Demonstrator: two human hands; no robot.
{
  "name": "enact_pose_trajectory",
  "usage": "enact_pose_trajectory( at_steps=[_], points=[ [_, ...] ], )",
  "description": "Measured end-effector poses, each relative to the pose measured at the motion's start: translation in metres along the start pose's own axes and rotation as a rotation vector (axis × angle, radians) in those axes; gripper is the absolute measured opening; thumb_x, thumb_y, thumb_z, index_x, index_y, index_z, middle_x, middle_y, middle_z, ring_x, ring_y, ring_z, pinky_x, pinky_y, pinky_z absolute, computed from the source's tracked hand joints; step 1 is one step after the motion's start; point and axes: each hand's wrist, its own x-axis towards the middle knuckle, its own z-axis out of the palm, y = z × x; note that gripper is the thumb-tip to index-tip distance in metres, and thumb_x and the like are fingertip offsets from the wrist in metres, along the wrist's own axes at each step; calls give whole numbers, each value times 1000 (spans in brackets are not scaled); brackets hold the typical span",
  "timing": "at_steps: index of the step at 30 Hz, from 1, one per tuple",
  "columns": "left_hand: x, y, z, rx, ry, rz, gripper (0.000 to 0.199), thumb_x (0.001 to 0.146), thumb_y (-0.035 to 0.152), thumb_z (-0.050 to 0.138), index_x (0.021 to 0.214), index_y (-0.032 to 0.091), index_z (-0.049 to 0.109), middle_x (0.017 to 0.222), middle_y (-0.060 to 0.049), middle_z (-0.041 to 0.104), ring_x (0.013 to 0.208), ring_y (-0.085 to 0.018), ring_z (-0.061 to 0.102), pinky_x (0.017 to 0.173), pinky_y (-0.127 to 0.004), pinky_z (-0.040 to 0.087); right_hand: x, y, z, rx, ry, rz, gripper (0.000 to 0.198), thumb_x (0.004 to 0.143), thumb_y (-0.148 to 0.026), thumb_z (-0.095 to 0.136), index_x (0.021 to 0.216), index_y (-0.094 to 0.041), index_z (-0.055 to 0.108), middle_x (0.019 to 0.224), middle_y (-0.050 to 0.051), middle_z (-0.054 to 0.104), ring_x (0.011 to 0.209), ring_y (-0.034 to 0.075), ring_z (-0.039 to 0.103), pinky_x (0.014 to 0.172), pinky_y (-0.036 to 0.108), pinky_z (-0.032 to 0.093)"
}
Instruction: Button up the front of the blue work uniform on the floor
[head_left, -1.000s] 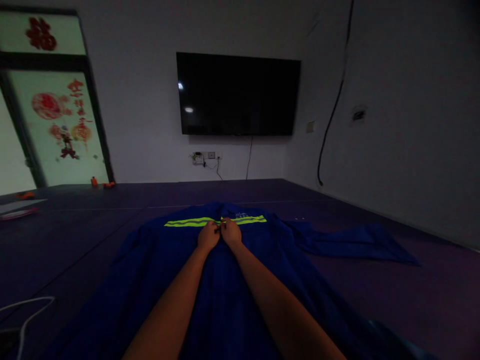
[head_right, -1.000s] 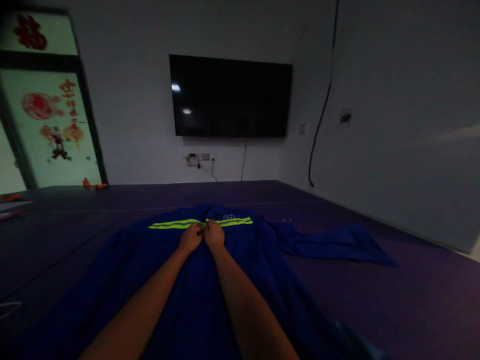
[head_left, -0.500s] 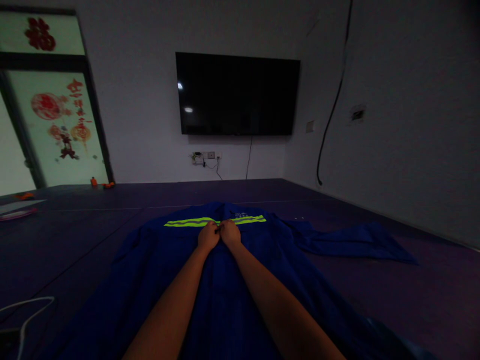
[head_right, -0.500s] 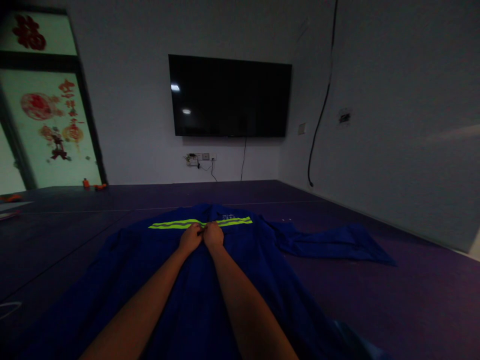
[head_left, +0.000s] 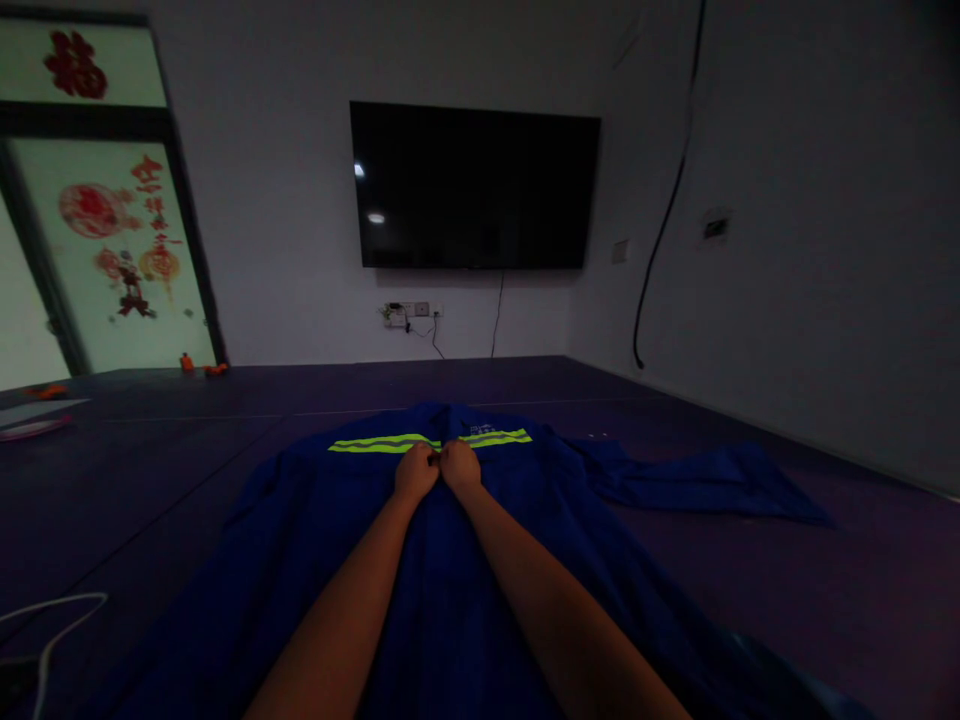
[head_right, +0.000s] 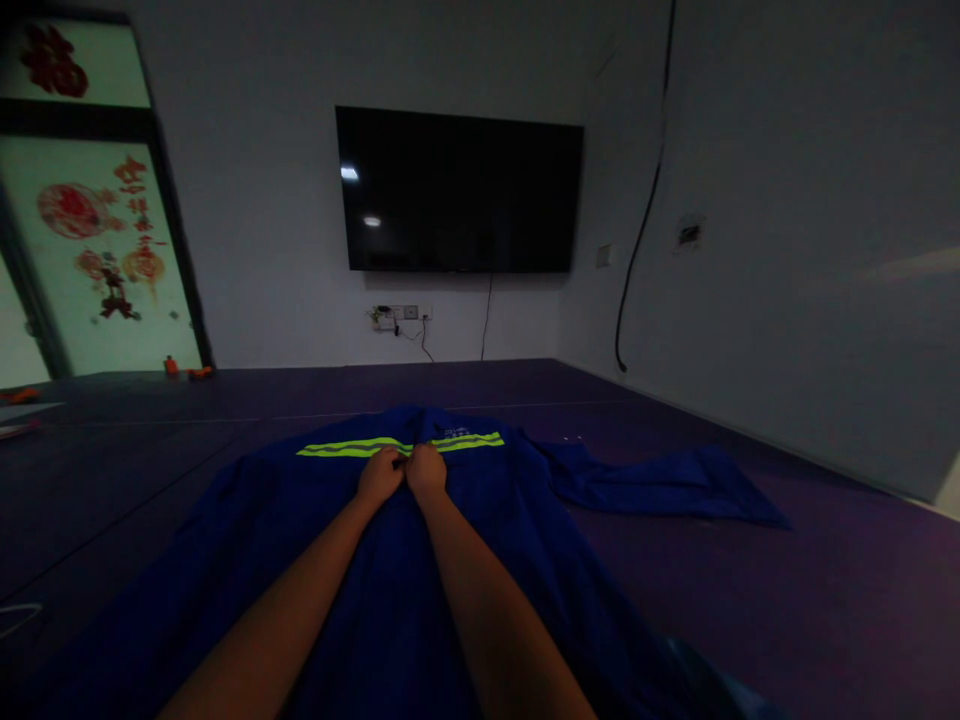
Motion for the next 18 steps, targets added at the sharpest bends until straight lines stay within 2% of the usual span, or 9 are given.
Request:
enact_pose_trajectory(
  at_steps=[10, 18],
  points=[
    [1, 1, -1, 86, 65, -33, 18, 73, 13, 46, 66, 14, 63, 73, -6, 62, 74, -15, 56, 68, -24, 40, 1, 1, 0, 9, 7, -1, 26, 81, -14, 40, 93, -11, 64, 93, 15, 62, 86, 18, 59, 75, 25, 41],
    [-1, 1, -3, 125, 60, -79, 20, 75, 15, 45, 68, 14, 64, 76, -7, 63, 77, -17, 57, 69, -26, 41, 4, 6, -2, 69, -4, -5, 26, 78, -10, 43, 91, -15, 65, 90, 10, 64, 86, 16, 58, 74, 21, 39]
  ],
)
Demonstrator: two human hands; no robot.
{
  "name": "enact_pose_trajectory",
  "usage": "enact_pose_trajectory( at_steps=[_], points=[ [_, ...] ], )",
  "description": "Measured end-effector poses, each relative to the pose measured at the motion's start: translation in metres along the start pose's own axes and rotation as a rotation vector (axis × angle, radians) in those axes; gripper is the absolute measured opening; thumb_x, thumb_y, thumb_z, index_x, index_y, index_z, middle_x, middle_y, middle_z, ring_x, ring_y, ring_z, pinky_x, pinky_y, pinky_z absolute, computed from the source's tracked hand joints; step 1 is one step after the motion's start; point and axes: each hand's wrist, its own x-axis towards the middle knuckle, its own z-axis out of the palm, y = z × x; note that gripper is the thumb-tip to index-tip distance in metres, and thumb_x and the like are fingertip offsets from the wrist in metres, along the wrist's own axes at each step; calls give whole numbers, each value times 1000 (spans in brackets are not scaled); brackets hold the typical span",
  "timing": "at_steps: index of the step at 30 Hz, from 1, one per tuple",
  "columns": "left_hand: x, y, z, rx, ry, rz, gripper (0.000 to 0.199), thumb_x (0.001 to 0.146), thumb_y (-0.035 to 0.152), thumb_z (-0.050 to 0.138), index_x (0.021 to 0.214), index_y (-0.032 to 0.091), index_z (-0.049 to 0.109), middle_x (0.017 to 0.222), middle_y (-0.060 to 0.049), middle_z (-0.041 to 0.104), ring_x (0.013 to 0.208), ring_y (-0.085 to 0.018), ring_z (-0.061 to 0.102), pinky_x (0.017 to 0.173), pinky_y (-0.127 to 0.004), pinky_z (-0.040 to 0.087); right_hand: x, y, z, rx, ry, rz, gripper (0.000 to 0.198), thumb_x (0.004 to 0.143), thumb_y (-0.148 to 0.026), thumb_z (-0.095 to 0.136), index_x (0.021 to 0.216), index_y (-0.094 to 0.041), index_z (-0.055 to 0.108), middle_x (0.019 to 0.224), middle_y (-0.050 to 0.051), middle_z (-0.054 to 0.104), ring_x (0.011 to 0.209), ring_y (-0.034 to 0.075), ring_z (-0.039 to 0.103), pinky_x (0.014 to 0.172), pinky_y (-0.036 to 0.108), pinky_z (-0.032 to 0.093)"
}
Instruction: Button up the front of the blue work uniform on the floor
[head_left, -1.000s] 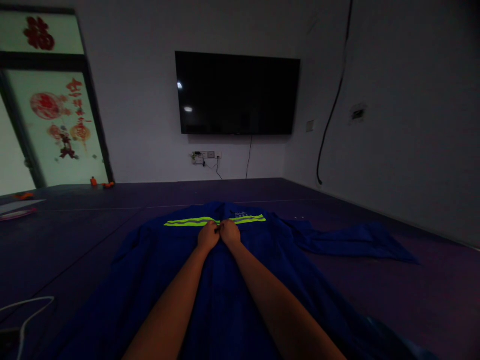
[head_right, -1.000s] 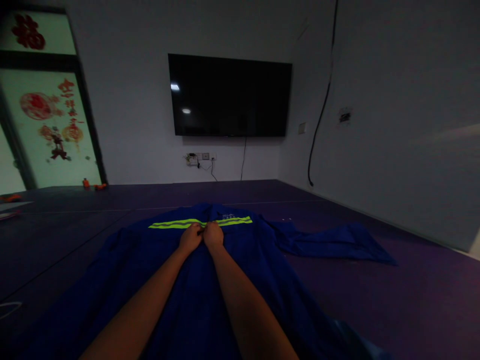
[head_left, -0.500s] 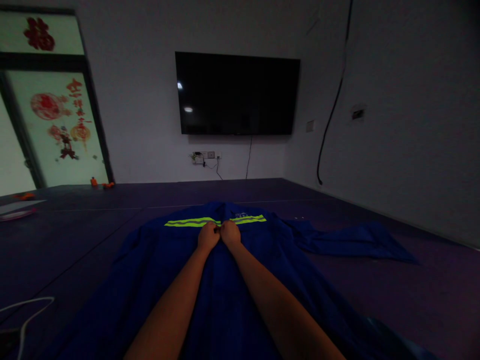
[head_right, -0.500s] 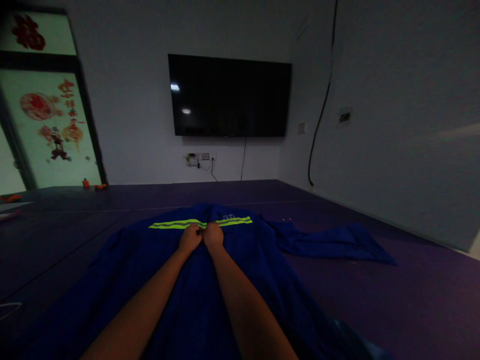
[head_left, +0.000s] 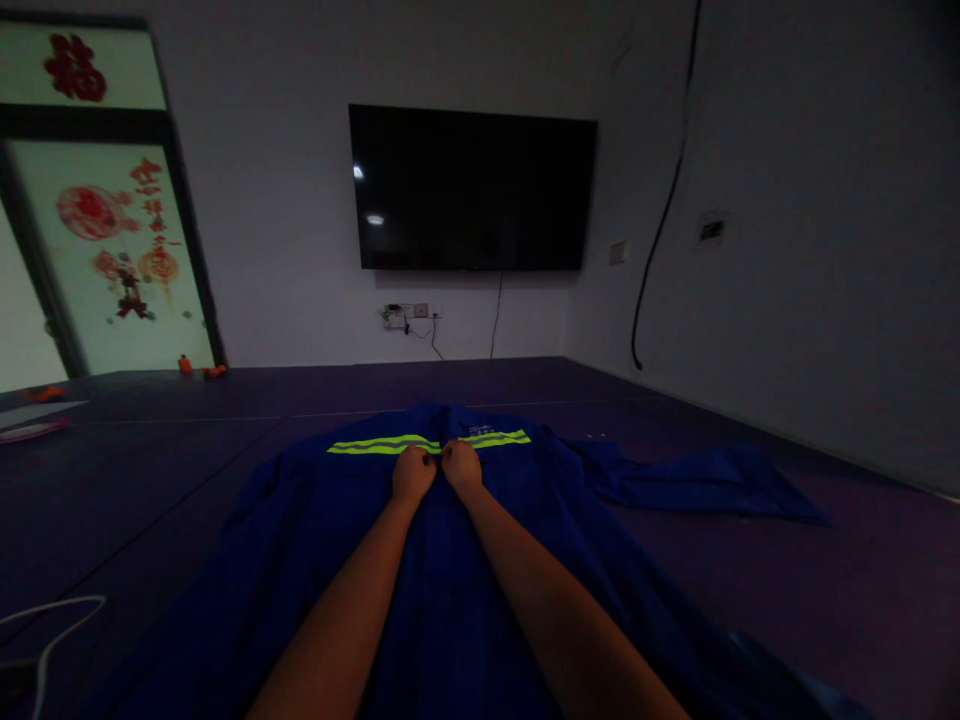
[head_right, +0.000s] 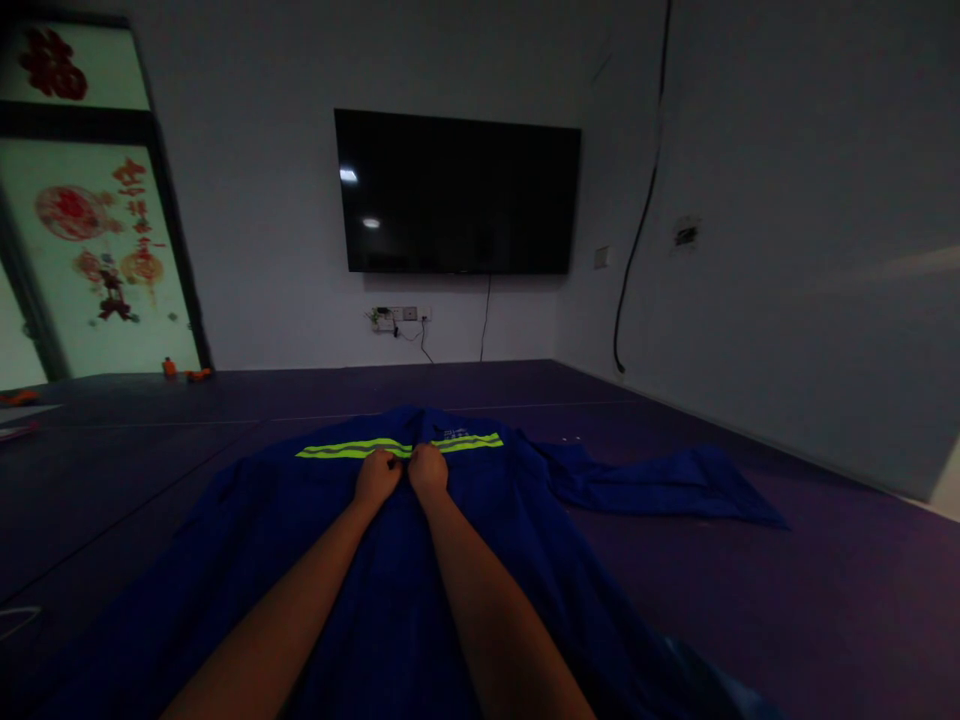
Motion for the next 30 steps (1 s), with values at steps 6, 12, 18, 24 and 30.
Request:
enact_pose_trajectory(
  at_steps=[6, 12, 18, 24, 30],
  points=[
    [-1, 3, -1, 12, -32, 0, 22, 77, 15, 42, 72, 13, 63, 77, -9, 63, 78, -17, 58, 69, -26, 41, 0, 1, 1, -7, 13, 9, 24, 79, -13, 43, 89, -16, 65, 89, 9, 65, 85, 16, 58, 73, 21, 39],
    [-1, 2, -2, -24, -35, -6, 16, 74, 16, 47, 77, 14, 63, 84, -8, 63, 83, -18, 57, 71, -25, 41, -1, 0, -1, 11, 11, 7, 25, 76, -12, 45, 89, -19, 65, 88, 6, 65, 84, 15, 58, 72, 20, 39],
    [-1, 2, -1, -43, -50, 8, 16, 73, 14, 48, 80, 16, 62, 86, -7, 63, 86, -17, 57, 73, -25, 41, 0, 1, 1, -2, 19, 6, 24, 76, -11, 45, 87, -19, 65, 88, 6, 65, 83, 15, 58, 71, 20, 39],
    [-1, 2, 0, -37, -62, 11, 17, 74, 14, 46, 80, 15, 62, 88, -7, 63, 86, -17, 57, 75, -24, 42, 0, 1, 1, -12, 12, 5, 23, 76, -12, 45, 86, -18, 65, 87, 7, 65, 82, 15, 58, 70, 20, 39],
    [-2, 3, -2, -28, -104, 58, 24, 76, 14, 43, 92, 18, 61, 98, -7, 61, 90, -17, 56, 75, -25, 42, 0, 0, -1, -3, -4, 14, 21, 74, -12, 47, 83, -19, 66, 86, 6, 66, 81, 15, 59, 69, 21, 39]
  ],
)
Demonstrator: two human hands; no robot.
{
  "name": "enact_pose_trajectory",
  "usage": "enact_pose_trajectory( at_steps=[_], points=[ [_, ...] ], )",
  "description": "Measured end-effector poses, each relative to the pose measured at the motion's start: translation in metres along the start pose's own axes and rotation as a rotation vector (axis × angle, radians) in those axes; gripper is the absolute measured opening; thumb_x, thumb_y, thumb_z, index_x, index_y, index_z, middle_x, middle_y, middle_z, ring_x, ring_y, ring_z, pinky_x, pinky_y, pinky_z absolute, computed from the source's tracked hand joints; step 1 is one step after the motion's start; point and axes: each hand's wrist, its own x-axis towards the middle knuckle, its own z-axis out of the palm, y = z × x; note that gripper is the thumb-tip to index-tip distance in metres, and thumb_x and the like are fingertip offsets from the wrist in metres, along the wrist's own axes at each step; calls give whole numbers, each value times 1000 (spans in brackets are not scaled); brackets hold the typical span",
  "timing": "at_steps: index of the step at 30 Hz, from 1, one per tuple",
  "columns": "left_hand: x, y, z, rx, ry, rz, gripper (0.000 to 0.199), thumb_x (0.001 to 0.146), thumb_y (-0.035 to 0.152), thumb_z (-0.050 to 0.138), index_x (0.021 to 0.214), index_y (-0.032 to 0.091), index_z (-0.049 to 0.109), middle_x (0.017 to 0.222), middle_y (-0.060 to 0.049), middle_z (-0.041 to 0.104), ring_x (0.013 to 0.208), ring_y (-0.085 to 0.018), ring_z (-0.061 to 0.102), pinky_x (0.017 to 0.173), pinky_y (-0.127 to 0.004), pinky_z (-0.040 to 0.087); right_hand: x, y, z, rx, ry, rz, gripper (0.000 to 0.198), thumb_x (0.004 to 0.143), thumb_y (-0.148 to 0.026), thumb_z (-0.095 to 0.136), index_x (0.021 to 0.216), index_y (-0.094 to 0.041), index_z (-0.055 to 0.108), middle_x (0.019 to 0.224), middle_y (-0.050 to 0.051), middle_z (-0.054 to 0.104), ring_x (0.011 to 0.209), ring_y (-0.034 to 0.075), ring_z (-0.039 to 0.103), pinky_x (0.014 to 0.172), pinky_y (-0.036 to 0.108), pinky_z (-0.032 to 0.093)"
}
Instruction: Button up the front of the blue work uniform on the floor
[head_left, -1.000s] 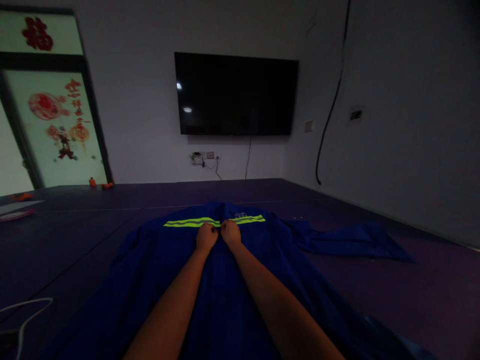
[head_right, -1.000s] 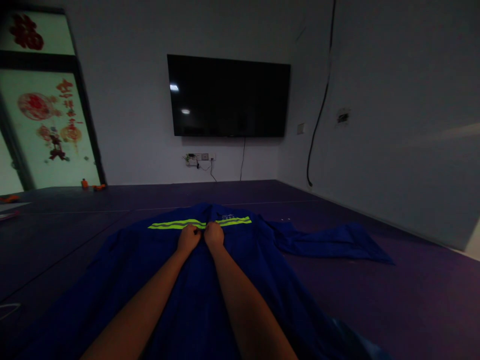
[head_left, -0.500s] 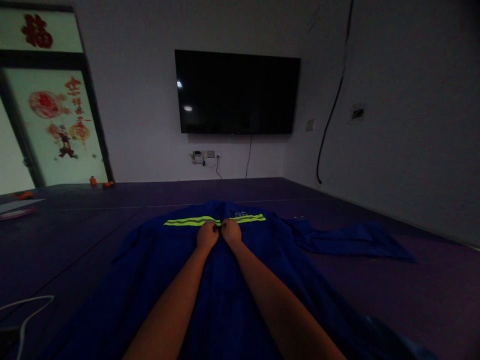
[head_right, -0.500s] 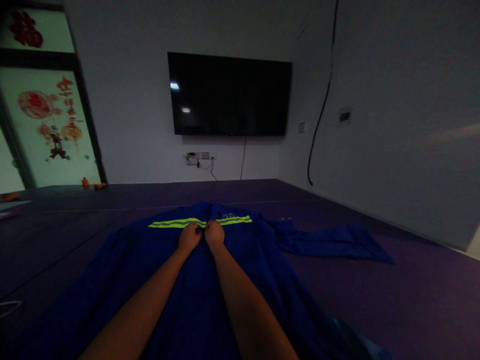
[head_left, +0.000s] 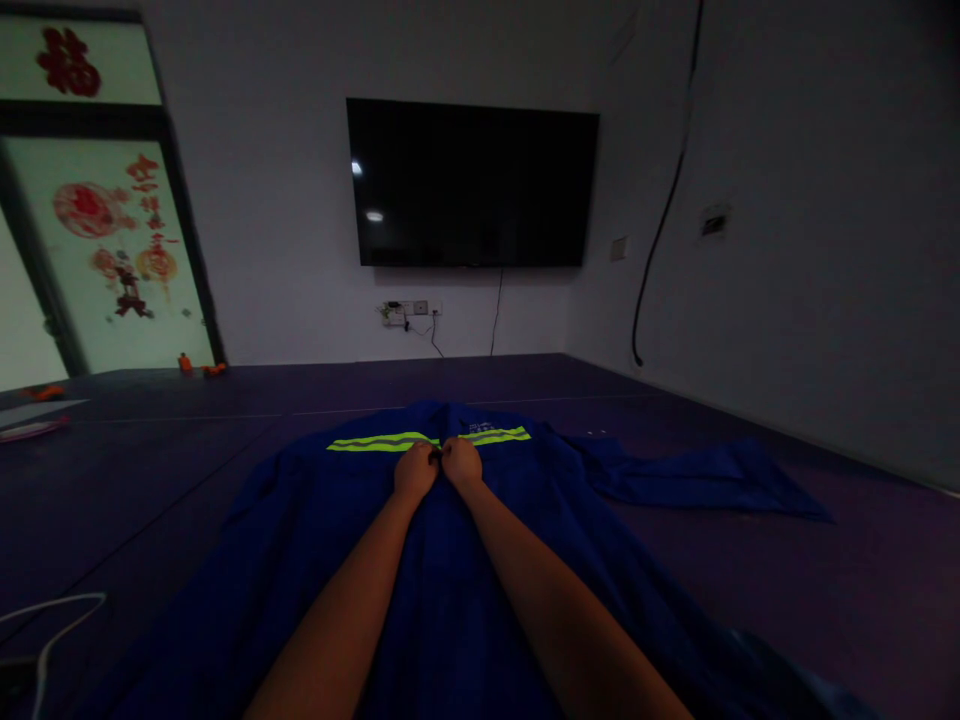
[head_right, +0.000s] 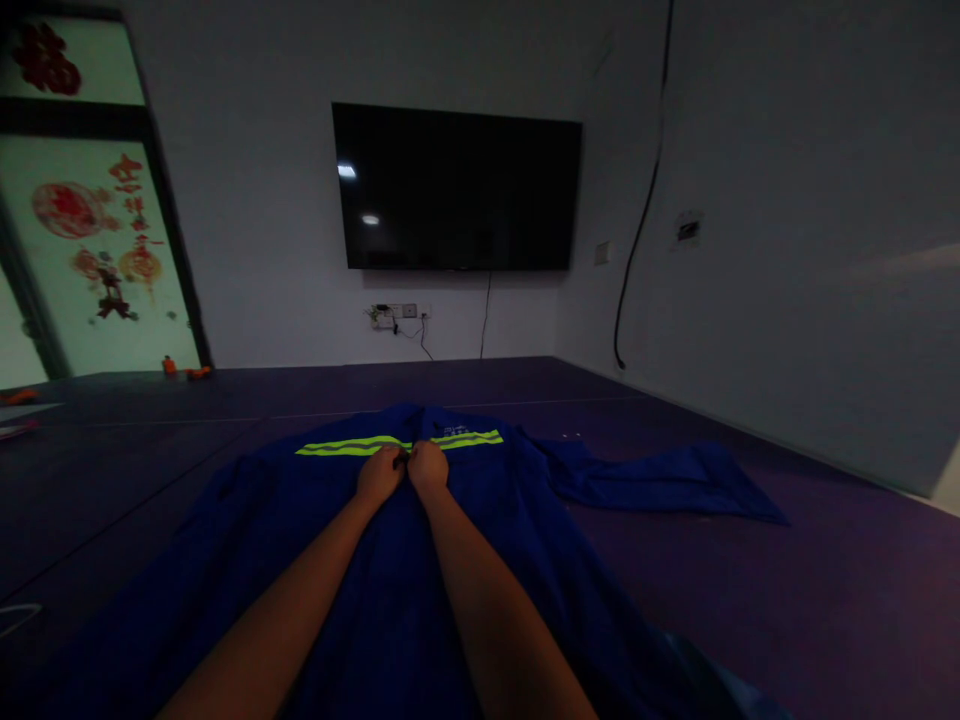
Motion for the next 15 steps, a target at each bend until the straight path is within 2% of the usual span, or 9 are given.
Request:
enact_pose_trajectory(
  at_steps=[10, 15],
  points=[
    [2, 0, 2, 19, -11, -9, 25, 77, 15, 43, 91, 18, 64, 93, -6, 62, 89, -16, 56, 77, -23, 41, 0, -1, 0, -47, -14, -3, 22, 75, -13, 47, 86, -17, 66, 87, 9, 66, 83, 17, 60, 70, 22, 40],
    [2, -1, 3, 50, 29, -36, 19, 75, 17, 46, 79, 15, 64, 86, -7, 63, 85, -18, 57, 74, -25, 42, -1, -2, 0, -55, -6, -11, 23, 75, -13, 47, 87, -16, 66, 88, 11, 66, 84, 18, 59, 72, 23, 40]
  ],
)
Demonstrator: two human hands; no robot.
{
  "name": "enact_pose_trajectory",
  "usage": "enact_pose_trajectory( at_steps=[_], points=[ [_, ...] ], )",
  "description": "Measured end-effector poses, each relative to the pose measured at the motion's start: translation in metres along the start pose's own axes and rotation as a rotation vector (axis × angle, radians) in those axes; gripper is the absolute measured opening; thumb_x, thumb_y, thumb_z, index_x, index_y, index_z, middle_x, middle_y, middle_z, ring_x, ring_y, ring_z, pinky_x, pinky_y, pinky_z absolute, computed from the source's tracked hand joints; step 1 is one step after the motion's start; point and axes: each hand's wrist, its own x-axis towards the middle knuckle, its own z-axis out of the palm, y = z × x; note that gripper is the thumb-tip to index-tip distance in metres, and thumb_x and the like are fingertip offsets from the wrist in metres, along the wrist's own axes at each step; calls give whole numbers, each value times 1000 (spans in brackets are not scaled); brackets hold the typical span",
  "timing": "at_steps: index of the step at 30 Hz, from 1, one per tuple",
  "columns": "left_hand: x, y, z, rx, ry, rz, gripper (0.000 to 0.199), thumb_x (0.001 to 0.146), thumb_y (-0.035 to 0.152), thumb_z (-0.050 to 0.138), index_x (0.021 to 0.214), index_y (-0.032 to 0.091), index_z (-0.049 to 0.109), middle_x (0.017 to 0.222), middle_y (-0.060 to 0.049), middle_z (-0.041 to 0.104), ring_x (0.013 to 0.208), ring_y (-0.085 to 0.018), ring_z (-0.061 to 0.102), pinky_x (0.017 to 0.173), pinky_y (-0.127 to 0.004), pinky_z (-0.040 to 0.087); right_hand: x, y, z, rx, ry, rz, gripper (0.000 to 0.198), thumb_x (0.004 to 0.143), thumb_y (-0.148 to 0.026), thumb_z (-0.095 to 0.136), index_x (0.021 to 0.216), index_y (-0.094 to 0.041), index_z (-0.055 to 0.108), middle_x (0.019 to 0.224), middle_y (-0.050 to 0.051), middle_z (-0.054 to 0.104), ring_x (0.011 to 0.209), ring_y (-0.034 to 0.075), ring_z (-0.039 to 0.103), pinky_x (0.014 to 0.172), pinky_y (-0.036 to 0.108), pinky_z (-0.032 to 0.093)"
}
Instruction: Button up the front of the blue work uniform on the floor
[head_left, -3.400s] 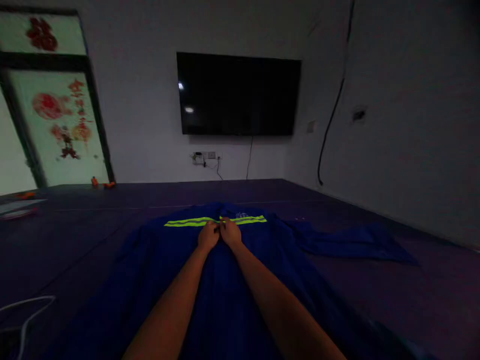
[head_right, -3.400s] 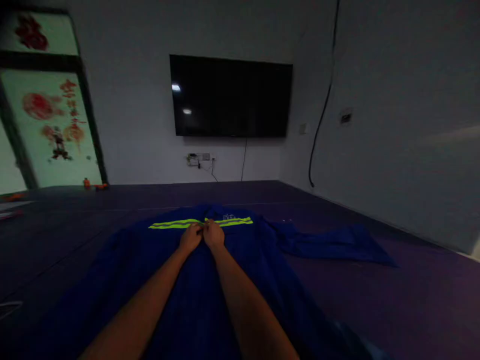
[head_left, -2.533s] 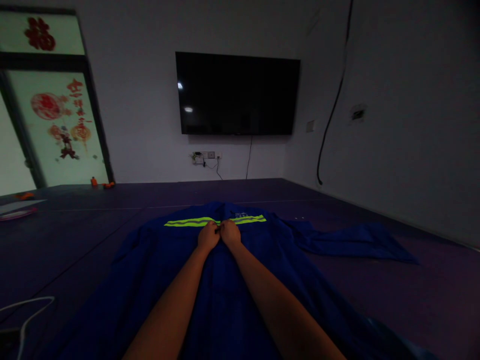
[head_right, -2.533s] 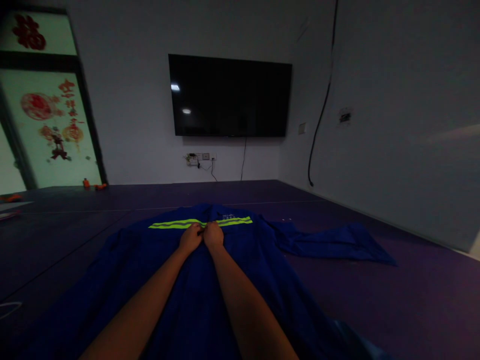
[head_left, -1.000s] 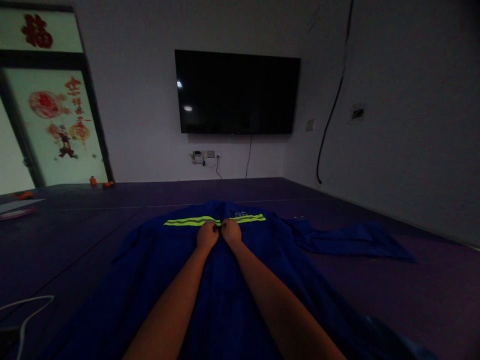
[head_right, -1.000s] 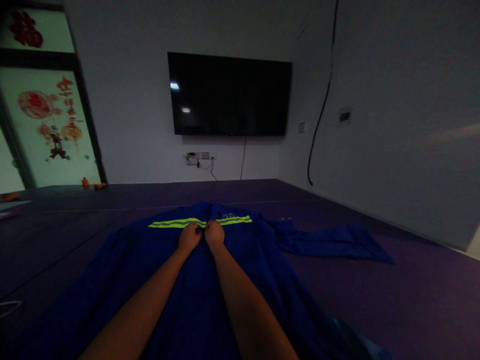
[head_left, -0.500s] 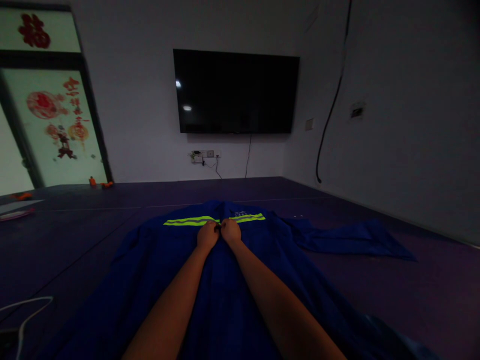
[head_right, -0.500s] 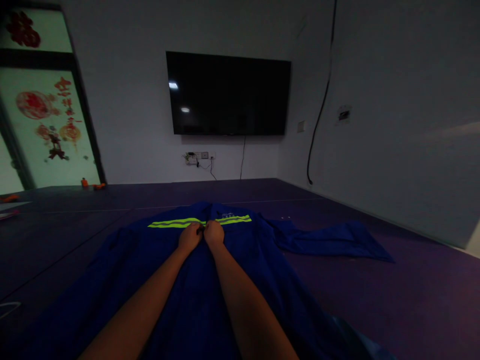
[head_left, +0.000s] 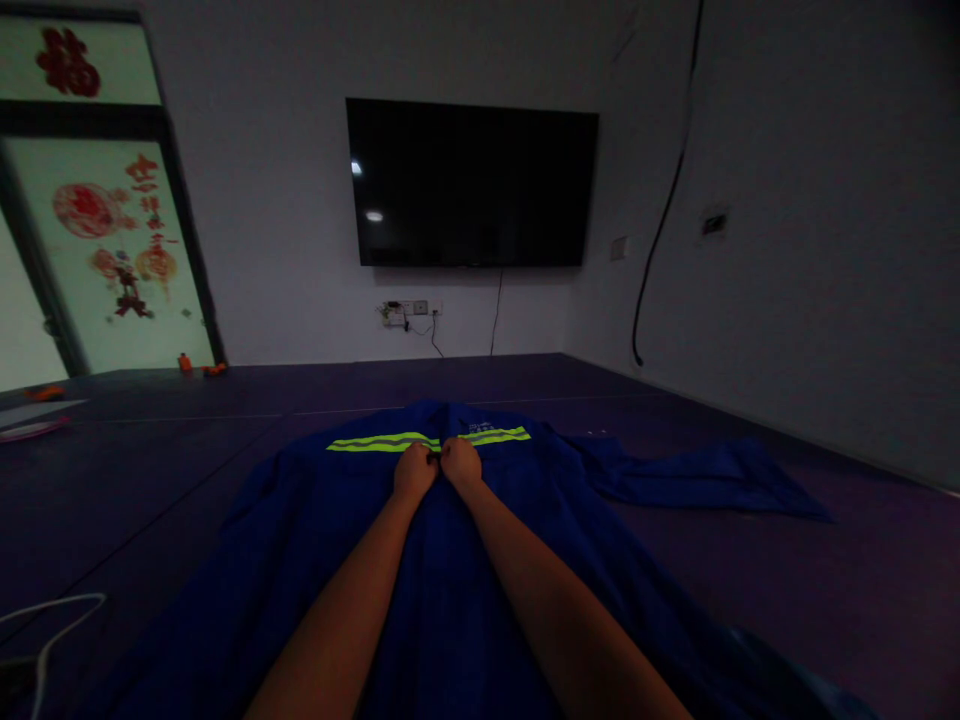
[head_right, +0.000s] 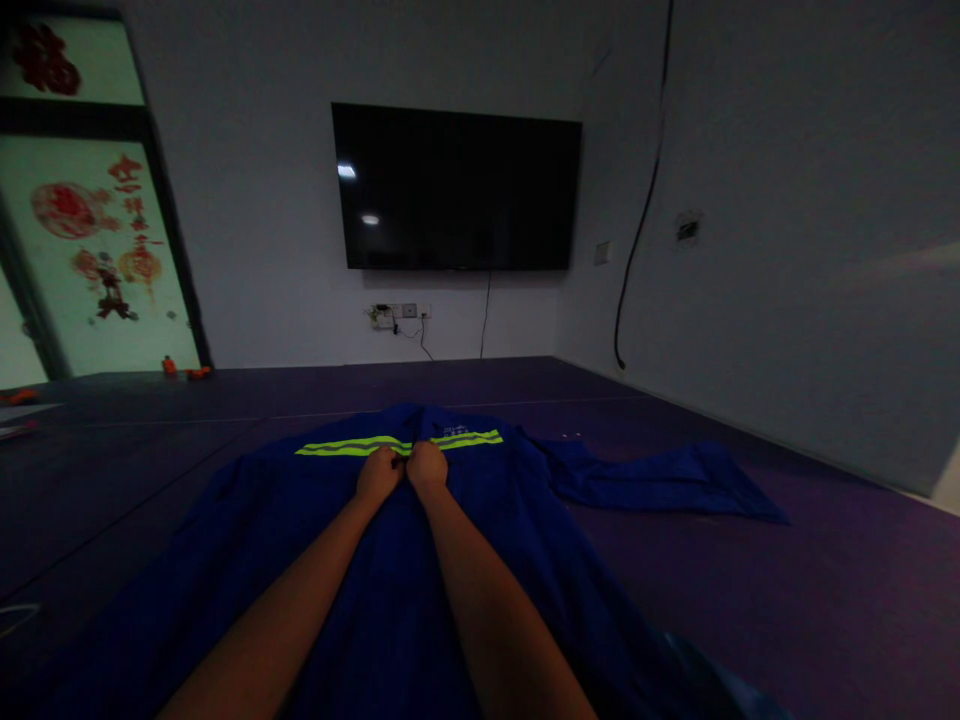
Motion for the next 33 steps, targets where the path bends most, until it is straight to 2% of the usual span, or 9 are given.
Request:
enact_pose_trajectory(
  at_steps=[10, 17, 33],
  points=[
    [-1, 1, -2, -13, 25, 30, 17, 74, 15, 45, 76, 14, 62, 86, -9, 62, 84, -18, 56, 72, -26, 41, 1, 1, 0, 22, -3, -12, 24, 77, -12, 44, 88, -16, 65, 89, 10, 65, 85, 17, 59, 72, 23, 39],
    [-2, 3, -3, -15, 23, 18, 15, 74, 13, 45, 78, 14, 60, 88, -9, 62, 85, -18, 56, 72, -25, 41, 1, 3, 2, 62, 5, -37, 28, 74, -8, 44, 92, -20, 63, 91, 5, 64, 86, 14, 57, 73, 21, 38],
    [-3, 4, -6, -22, -16, -12, 15, 76, 17, 45, 82, 16, 59, 91, -7, 62, 88, -17, 56, 72, -24, 41, 1, 2, 3, 31, -2, -1, 21, 76, -12, 46, 85, -17, 65, 87, 8, 64, 83, 16, 58, 70, 22, 38]
  ],
)
